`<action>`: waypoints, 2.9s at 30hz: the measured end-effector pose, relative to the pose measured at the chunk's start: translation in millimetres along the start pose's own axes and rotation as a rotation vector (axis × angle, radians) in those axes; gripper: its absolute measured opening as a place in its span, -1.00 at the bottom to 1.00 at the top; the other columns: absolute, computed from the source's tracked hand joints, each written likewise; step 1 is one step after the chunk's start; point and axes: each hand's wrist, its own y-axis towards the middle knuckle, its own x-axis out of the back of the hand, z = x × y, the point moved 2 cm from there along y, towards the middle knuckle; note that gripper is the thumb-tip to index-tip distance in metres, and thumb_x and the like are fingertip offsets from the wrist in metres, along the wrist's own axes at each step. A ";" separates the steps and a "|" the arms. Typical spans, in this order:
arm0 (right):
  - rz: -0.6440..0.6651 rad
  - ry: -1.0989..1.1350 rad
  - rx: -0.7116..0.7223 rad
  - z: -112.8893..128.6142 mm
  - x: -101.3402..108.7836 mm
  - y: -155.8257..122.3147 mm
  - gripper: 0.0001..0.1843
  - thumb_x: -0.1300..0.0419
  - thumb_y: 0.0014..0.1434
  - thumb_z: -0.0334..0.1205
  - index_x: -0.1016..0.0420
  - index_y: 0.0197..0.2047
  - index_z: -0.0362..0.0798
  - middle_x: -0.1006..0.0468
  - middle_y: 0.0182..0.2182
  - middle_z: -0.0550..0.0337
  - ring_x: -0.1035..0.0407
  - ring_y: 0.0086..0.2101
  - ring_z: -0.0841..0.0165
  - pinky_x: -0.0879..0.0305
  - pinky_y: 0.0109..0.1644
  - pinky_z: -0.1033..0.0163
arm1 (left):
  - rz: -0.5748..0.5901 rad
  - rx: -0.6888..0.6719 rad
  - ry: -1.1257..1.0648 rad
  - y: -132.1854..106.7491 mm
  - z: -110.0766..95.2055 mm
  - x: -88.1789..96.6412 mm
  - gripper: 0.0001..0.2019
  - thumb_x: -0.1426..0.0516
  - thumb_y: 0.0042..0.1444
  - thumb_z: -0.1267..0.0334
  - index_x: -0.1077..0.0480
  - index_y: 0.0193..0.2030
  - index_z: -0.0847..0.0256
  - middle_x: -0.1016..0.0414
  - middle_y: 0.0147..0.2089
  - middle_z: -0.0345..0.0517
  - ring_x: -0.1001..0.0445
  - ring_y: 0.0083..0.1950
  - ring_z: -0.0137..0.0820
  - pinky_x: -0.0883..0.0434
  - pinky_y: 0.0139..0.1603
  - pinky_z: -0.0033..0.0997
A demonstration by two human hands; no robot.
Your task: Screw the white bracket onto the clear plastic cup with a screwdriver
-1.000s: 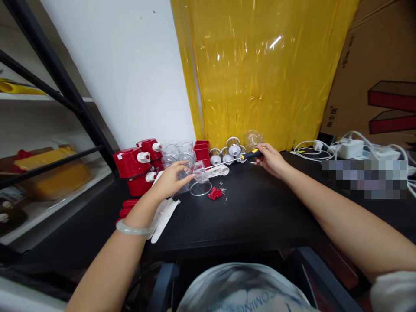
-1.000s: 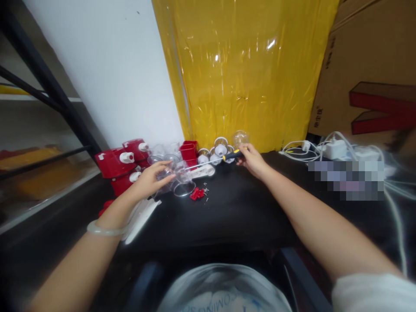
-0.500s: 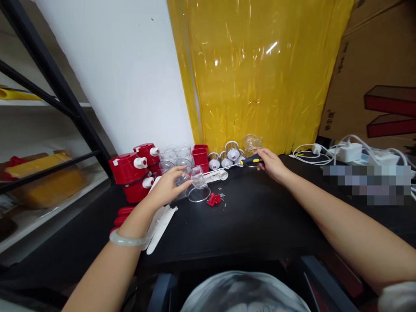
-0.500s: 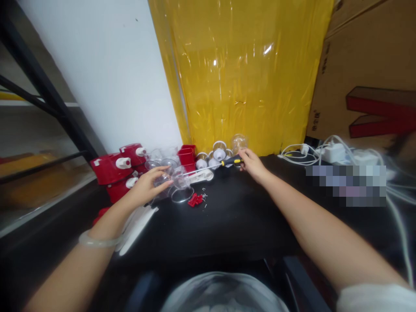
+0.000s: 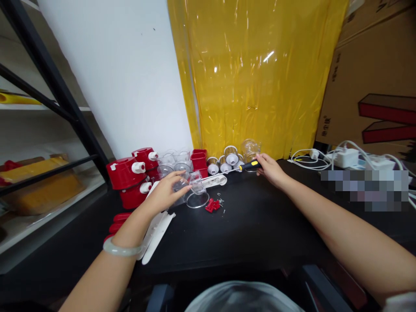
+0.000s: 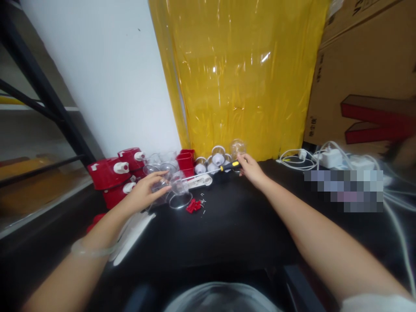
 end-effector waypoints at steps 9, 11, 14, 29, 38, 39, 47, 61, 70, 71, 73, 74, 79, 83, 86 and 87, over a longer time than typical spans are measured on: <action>0.067 0.317 -0.130 15.5 -7.3 -13.6 -0.67 -0.26 -0.14 -0.24 -0.34 -0.23 0.07 -0.45 -0.46 0.34 -0.35 -0.50 0.42 -0.35 -0.37 0.24 | -0.003 -0.001 0.004 -0.3 -0.6 0.6 -0.58 -0.13 0.25 -0.19 -0.48 -0.22 0.16 -0.42 0.29 0.11 -0.47 0.22 -0.03 -0.38 0.27 0.00; 0.042 0.294 -0.145 13.5 -7.3 -12.0 -0.72 -0.27 -0.05 -0.13 -0.33 -0.24 0.07 -0.47 -0.45 0.32 -0.37 -0.50 0.40 -0.36 -0.37 0.22 | -0.008 0.004 0.001 -0.3 -1.2 0.9 -0.58 -0.13 0.24 -0.20 -0.47 -0.22 0.16 -0.42 0.29 0.11 -0.47 0.22 -0.03 -0.38 0.27 0.00; -0.054 0.157 -0.134 7.1 -5.3 -6.2 -0.65 -0.20 0.10 0.16 -0.32 -0.29 0.05 -0.40 -0.54 0.31 -0.29 -0.58 0.41 -0.33 -0.43 0.22 | -0.005 0.008 -0.002 -0.2 -2.6 1.3 -0.59 -0.13 0.24 -0.20 -0.47 -0.23 0.15 -0.42 0.29 0.11 -0.47 0.23 -0.02 -0.38 0.27 0.01; -0.013 0.296 -0.200 13.7 -12.0 -12.7 -0.77 -0.21 -0.05 -0.21 -0.34 -0.26 0.06 -0.38 -0.51 0.32 -0.22 -0.56 0.46 -0.31 -0.42 0.27 | 0.009 0.034 -0.009 0.4 -3.3 3.3 -0.55 -0.12 0.22 -0.25 -0.48 -0.22 0.14 -0.42 0.29 0.11 -0.46 0.23 -0.01 -0.37 0.29 0.05; 0.064 0.337 -0.163 13.7 -6.8 -12.2 -0.72 -0.23 -0.14 -0.19 -0.37 -0.27 0.05 -0.48 -0.46 0.29 -0.37 -0.51 0.40 -0.35 -0.38 0.24 | 0.012 0.047 0.000 -0.2 -0.7 2.6 -0.54 -0.12 0.22 -0.25 -0.49 -0.21 0.13 -0.41 0.30 0.08 -0.45 0.24 -0.01 -0.36 0.30 0.03; 0.046 0.312 -0.159 12.5 -6.7 -10.9 -0.73 -0.25 -0.09 -0.11 -0.36 -0.28 0.05 -0.48 -0.46 0.29 -0.36 -0.52 0.41 -0.35 -0.40 0.24 | 0.012 0.047 -0.004 -0.3 -0.8 2.8 -0.55 -0.12 0.22 -0.25 -0.49 -0.21 0.13 -0.41 0.30 0.09 -0.44 0.25 -0.01 -0.36 0.30 0.03; -0.039 0.101 -0.069 8.9 -7.7 -7.1 -0.64 -0.35 -0.04 0.06 -0.36 -0.34 0.03 -0.25 -0.64 0.42 -0.16 -0.63 0.50 -0.29 -0.47 0.28 | 0.019 0.045 -0.002 -0.9 -2.5 3.4 -0.58 -0.13 0.24 -0.21 -0.48 -0.21 0.14 -0.41 0.30 0.09 -0.45 0.24 -0.02 -0.37 0.29 0.05; -0.032 0.016 -0.060 4.4 -6.0 -4.1 -0.60 -0.26 0.08 0.20 -0.38 -0.37 0.03 -0.20 -0.70 0.41 -0.09 -0.68 0.50 -0.29 -0.48 0.26 | 0.002 0.038 -0.004 -1.2 -3.3 4.4 -0.62 -0.14 0.24 -0.17 -0.47 -0.24 0.13 -0.44 0.28 0.09 -0.48 0.22 -0.01 -0.41 0.25 0.03; 0.027 0.264 -0.129 14.0 -8.9 -11.9 -0.69 -0.32 -0.11 -0.08 -0.38 -0.29 0.05 -0.44 -0.49 0.33 -0.32 -0.55 0.45 -0.34 -0.45 0.27 | 0.018 0.047 -0.018 -1.7 -4.8 4.8 -0.63 -0.13 0.26 -0.15 -0.48 -0.22 0.14 -0.41 0.30 0.10 -0.47 0.22 -0.01 -0.41 0.24 0.06; 0.007 0.223 -0.126 11.6 -7.6 -10.0 -0.69 -0.32 -0.06 -0.01 -0.38 -0.30 0.04 -0.43 -0.50 0.33 -0.31 -0.57 0.44 -0.32 -0.47 0.27 | 0.018 0.047 -0.019 -1.8 -4.4 4.6 -0.63 -0.13 0.26 -0.15 -0.48 -0.23 0.14 -0.41 0.30 0.10 -0.47 0.22 -0.01 -0.41 0.24 0.06; -0.033 0.106 -0.107 6.5 -5.5 -5.9 -0.64 -0.28 0.03 0.15 -0.37 -0.33 0.04 -0.37 -0.60 0.36 -0.24 -0.63 0.45 -0.30 -0.50 0.26 | 0.015 0.045 -0.019 -2.0 -3.6 4.2 -0.64 -0.14 0.25 -0.14 -0.48 -0.23 0.13 -0.42 0.30 0.08 -0.47 0.22 -0.02 -0.41 0.24 0.05; -0.041 0.048 -0.089 4.7 -5.0 -4.3 -0.60 -0.26 0.06 0.21 -0.37 -0.35 0.05 -0.29 -0.67 0.39 -0.18 -0.67 0.46 -0.29 -0.51 0.25 | 0.012 0.042 -0.020 -2.1 -3.2 4.0 -0.64 -0.14 0.25 -0.14 -0.47 -0.23 0.13 -0.42 0.29 0.07 -0.47 0.23 -0.03 -0.41 0.24 0.05; -0.030 0.093 -0.113 9.1 -8.3 -8.1 -0.65 -0.35 -0.04 0.05 -0.37 -0.34 0.03 -0.27 -0.67 0.44 -0.14 -0.67 0.51 -0.27 -0.50 0.29 | 0.013 0.042 -0.026 -2.0 -2.2 3.3 -0.66 -0.15 0.26 -0.12 -0.46 -0.23 0.12 -0.42 0.30 0.06 -0.47 0.23 -0.03 -0.40 0.25 0.05; 0.044 0.314 -0.183 18.0 -10.7 -16.0 -0.63 -0.31 -0.19 -0.21 -0.38 -0.24 0.06 -0.46 -0.51 0.35 -0.35 -0.54 0.45 -0.32 -0.42 0.30 | 0.012 0.048 -0.022 -2.1 -2.9 4.1 -0.66 -0.15 0.25 -0.13 -0.46 -0.24 0.12 -0.41 0.30 0.05 -0.47 0.22 -0.03 -0.41 0.24 0.05; 0.063 0.345 -0.203 16.7 -9.7 -15.4 -0.65 -0.31 -0.15 -0.16 -0.38 -0.24 0.06 -0.49 -0.48 0.32 -0.40 -0.51 0.41 -0.36 -0.38 0.25 | 0.016 0.052 -0.019 -2.3 -3.1 4.3 -0.66 -0.15 0.25 -0.13 -0.47 -0.23 0.12 -0.41 0.30 0.05 -0.47 0.23 -0.03 -0.40 0.24 0.04; 0.045 0.320 -0.202 14.9 -9.0 -13.9 -0.68 -0.30 -0.10 -0.08 -0.38 -0.25 0.06 -0.49 -0.49 0.30 -0.39 -0.53 0.40 -0.36 -0.39 0.24 | 0.015 0.051 -0.018 -2.4 -3.0 4.3 -0.66 -0.15 0.25 -0.13 -0.47 -0.23 0.12 -0.41 0.30 0.05 -0.46 0.23 -0.03 -0.40 0.24 0.04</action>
